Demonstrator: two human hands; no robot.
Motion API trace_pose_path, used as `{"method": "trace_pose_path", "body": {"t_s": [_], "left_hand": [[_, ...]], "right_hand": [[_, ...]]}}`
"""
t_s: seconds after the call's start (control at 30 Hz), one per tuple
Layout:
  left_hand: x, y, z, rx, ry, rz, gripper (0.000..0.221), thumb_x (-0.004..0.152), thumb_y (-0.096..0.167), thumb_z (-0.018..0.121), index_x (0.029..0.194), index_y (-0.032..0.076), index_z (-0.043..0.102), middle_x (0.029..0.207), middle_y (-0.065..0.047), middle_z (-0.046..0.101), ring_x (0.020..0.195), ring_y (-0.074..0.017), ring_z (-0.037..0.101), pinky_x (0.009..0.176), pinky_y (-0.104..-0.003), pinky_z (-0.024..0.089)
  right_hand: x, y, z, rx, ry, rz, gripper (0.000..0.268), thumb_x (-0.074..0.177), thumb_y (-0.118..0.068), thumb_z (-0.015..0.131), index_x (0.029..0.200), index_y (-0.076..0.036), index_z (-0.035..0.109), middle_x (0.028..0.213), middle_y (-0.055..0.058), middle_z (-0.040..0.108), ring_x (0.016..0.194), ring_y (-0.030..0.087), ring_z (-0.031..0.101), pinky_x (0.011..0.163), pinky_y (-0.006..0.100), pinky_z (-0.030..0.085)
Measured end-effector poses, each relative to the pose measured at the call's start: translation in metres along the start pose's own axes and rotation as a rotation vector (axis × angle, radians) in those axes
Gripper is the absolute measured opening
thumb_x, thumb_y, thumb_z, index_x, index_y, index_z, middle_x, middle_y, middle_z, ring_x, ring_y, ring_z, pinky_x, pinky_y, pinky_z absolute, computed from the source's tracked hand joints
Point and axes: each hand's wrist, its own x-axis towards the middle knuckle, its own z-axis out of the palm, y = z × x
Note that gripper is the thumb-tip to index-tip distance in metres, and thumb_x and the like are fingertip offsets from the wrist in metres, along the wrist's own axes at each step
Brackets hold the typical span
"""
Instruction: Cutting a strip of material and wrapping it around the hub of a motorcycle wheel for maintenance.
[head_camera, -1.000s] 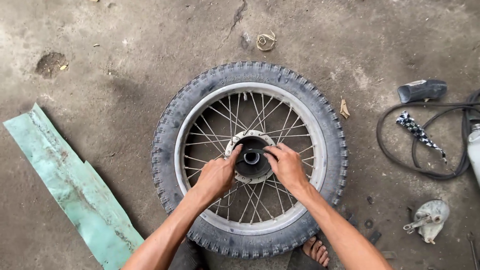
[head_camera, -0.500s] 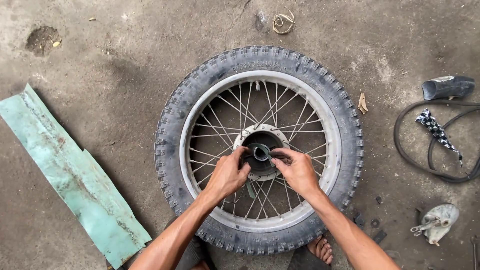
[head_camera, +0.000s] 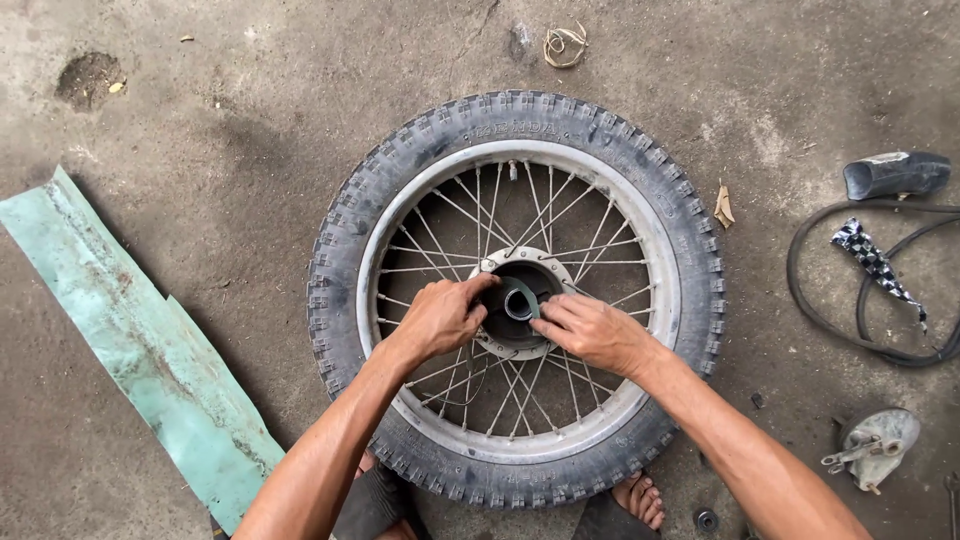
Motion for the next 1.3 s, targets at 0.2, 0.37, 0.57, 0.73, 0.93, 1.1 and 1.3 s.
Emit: {"method": "trace_pose_path", "body": {"t_s": [0.2,0.37,0.57,0.73,0.93,1.1,1.3], "left_hand": [[-0.006,0.005,0.015,-0.066,0.012,0.018,0.062,0.086,0.016,0.055,0.148,0.013,0.046,0.084,-0.040,0.069,0.089,-0.0612,0.069,0.080,-0.067,0.052],[-0.026,0.021,0.040,-0.213,0.078,-0.039,0.064,0.086,0.014,0.054,0.149,0.006,0.047,0.080,-0.043,0.067,0.086,-0.0641,0.066,0.073,-0.070,0.044],[-0.050,0.049,0.056,-0.443,0.221,-0.156,0.067,0.086,0.008,0.053,0.151,-0.001,0.046,0.087,-0.042,0.071,0.081,-0.0575,0.073,0.075,-0.059,0.059],[-0.047,0.046,0.072,-0.501,0.261,-0.200,0.067,0.084,0.011,0.054,0.150,0.000,0.048,0.093,-0.043,0.070,0.094,-0.0606,0.067,0.072,-0.067,0.045],[-0.043,0.047,0.092,-0.485,0.289,-0.232,0.069,0.083,0.014,0.056,0.152,0.008,0.050,0.082,-0.037,0.072,0.086,-0.0565,0.070,0.067,-0.064,0.047],[-0.041,0.051,0.102,-0.460,0.331,-0.236,0.068,0.086,0.013,0.056,0.152,0.004,0.045,0.077,-0.038,0.070,0.083,-0.0569,0.070,0.065,-0.066,0.043],[-0.036,0.043,0.129,-0.498,0.396,-0.225,0.068,0.087,0.012,0.057,0.153,0.002,0.042,0.071,-0.032,0.070,0.075,-0.0542,0.071,0.060,-0.062,0.046]], "right_hand": [[0.036,-0.008,-0.038,-0.093,0.095,0.086,0.021,0.107,-0.012,0.049,0.112,-0.009,0.070,0.119,0.015,0.066,0.116,0.030,0.066,0.098,0.040,0.056],[0.042,-0.020,-0.030,-0.107,0.154,0.117,0.019,0.107,-0.013,0.053,0.112,-0.007,0.070,0.121,0.017,0.068,0.118,0.030,0.068,0.097,0.039,0.057],[0.043,-0.033,-0.024,-0.110,0.234,0.151,0.015,0.105,-0.010,0.057,0.107,-0.004,0.071,0.129,0.020,0.068,0.121,0.031,0.068,0.098,0.039,0.058],[0.047,-0.033,-0.024,-0.060,0.252,0.141,0.011,0.102,-0.007,0.060,0.102,-0.001,0.070,0.122,0.021,0.071,0.115,0.032,0.071,0.094,0.039,0.059],[0.044,-0.030,-0.016,-0.027,0.257,0.138,0.010,0.099,-0.007,0.064,0.100,0.001,0.070,0.118,0.022,0.072,0.111,0.033,0.072,0.091,0.040,0.060],[0.044,-0.030,-0.013,-0.019,0.242,0.165,0.012,0.098,-0.010,0.064,0.101,0.000,0.069,0.117,0.022,0.070,0.109,0.034,0.071,0.090,0.040,0.061],[0.048,-0.031,-0.015,-0.003,0.170,0.198,0.012,0.095,-0.012,0.066,0.097,-0.001,0.068,0.114,0.021,0.069,0.107,0.034,0.070,0.088,0.040,0.060]]}}
